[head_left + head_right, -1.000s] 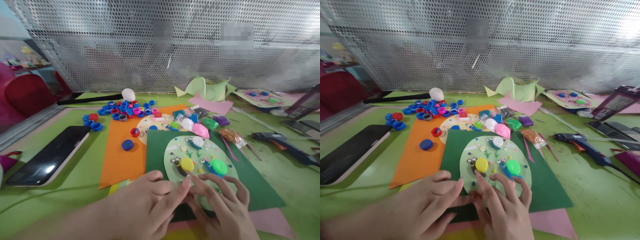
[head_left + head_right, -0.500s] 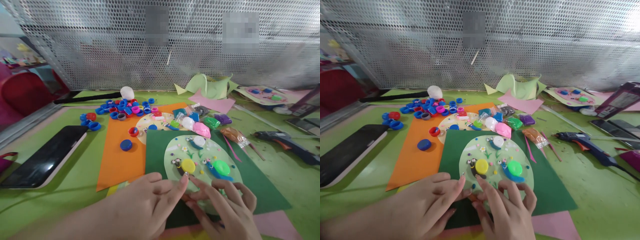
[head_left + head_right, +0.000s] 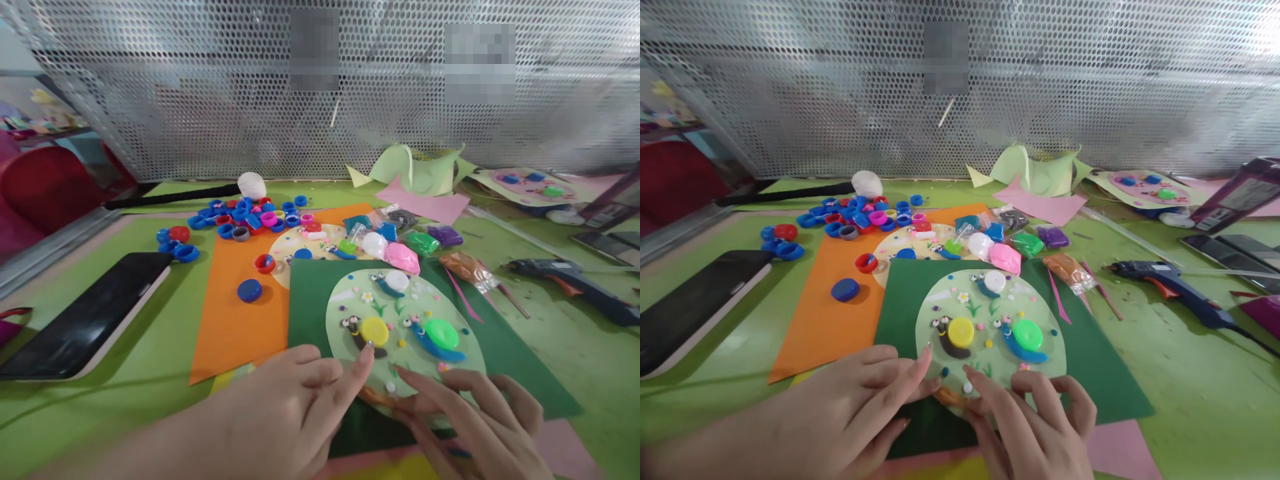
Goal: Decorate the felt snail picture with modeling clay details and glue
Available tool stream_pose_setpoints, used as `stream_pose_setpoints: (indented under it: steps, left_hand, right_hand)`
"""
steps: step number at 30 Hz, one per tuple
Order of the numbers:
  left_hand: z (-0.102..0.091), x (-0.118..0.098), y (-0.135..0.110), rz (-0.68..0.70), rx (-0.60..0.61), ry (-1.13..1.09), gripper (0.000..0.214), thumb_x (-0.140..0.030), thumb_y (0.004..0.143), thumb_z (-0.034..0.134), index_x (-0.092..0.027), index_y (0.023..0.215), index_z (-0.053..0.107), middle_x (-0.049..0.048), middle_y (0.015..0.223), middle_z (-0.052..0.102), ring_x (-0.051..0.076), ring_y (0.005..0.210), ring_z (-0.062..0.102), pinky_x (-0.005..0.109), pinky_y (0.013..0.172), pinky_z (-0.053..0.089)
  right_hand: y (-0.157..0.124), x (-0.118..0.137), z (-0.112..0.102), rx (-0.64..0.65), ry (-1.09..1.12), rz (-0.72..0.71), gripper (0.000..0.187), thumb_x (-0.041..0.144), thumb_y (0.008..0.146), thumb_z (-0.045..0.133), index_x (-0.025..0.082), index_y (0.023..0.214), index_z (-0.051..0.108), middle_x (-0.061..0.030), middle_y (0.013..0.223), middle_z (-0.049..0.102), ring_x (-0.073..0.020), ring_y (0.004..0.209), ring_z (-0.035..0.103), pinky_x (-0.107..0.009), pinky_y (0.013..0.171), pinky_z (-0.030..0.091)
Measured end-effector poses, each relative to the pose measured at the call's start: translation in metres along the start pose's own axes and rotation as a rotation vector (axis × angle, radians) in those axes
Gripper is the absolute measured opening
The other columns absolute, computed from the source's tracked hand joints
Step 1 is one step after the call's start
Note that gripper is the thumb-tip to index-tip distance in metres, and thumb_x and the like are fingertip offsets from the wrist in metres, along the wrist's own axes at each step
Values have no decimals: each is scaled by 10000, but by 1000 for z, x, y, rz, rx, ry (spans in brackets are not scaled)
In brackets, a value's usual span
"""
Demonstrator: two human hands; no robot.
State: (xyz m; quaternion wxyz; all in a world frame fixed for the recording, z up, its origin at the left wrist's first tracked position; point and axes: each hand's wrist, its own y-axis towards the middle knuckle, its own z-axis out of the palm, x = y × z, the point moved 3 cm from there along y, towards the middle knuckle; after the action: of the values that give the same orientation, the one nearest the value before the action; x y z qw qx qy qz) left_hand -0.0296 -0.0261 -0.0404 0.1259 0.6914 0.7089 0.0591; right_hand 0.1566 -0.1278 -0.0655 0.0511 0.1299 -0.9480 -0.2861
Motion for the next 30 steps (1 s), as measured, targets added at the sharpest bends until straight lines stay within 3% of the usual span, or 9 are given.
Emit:
stream_pose_setpoints:
  steps: [9, 14, 18, 22, 26, 30]
  left_hand:
    - [2, 0, 0, -21, 36, 6, 678, -35, 885, 301, 45, 1405, -127, 108, 822, 690, 231, 808, 595, 382, 715, 502]
    - [3, -1, -1, -27, 49, -6, 671, -49, 887, 307, 43, 1411, -102, 121, 876, 689, 242, 849, 582, 398, 739, 500]
    - [3, 1, -2, -44, -20, -55, 699, -52, 862, 341, 28, 1422, -69, 129, 934, 680, 235, 840, 583, 381, 728, 506]
    - [3, 3, -2, -50, -46, -68, 691, -61, 870, 336, 34, 1419, -73, 127, 918, 676, 237, 804, 580, 392, 709, 513]
    - [3, 2, -1, -49, -14, -58, 679, -78, 886, 330, 34, 1417, -79, 127, 922, 673, 237, 798, 582, 407, 723, 511]
    - [2, 1, -1, -42, 13, -25, 663, -57, 892, 299, 46, 1409, -103, 133, 907, 679, 236, 808, 583, 406, 737, 500]
  right_hand:
    - [-14, -12, -6, 65, -37, -40, 431, 287, 843, 575, 183, 1259, 528, 37, 793, 733, -176, 835, 662, -286, 669, 458]
    - [0, -1, -8, 10, -12, -81, 360, 294, 841, 606, 196, 1186, 578, 37, 888, 735, -175, 863, 662, -319, 711, 424]
    - [21, 15, -1, -47, 134, -27, 235, 208, 915, 504, 235, 1125, 606, 77, 869, 736, -144, 904, 648, -331, 861, 357]
    - [27, 22, 5, -12, 153, -90, 236, 199, 947, 457, 234, 1129, 604, 74, 887, 739, -128, 961, 632, -340, 991, 275]
    - [21, 18, 3, 24, 63, -183, 260, 176, 932, 463, 225, 1147, 602, 63, 868, 739, -119, 882, 652, -312, 913, 368]
    - [17, 11, 0, 44, 51, -175, 276, 162, 928, 454, 233, 1152, 598, 65, 828, 737, -123, 829, 649, -322, 852, 396]
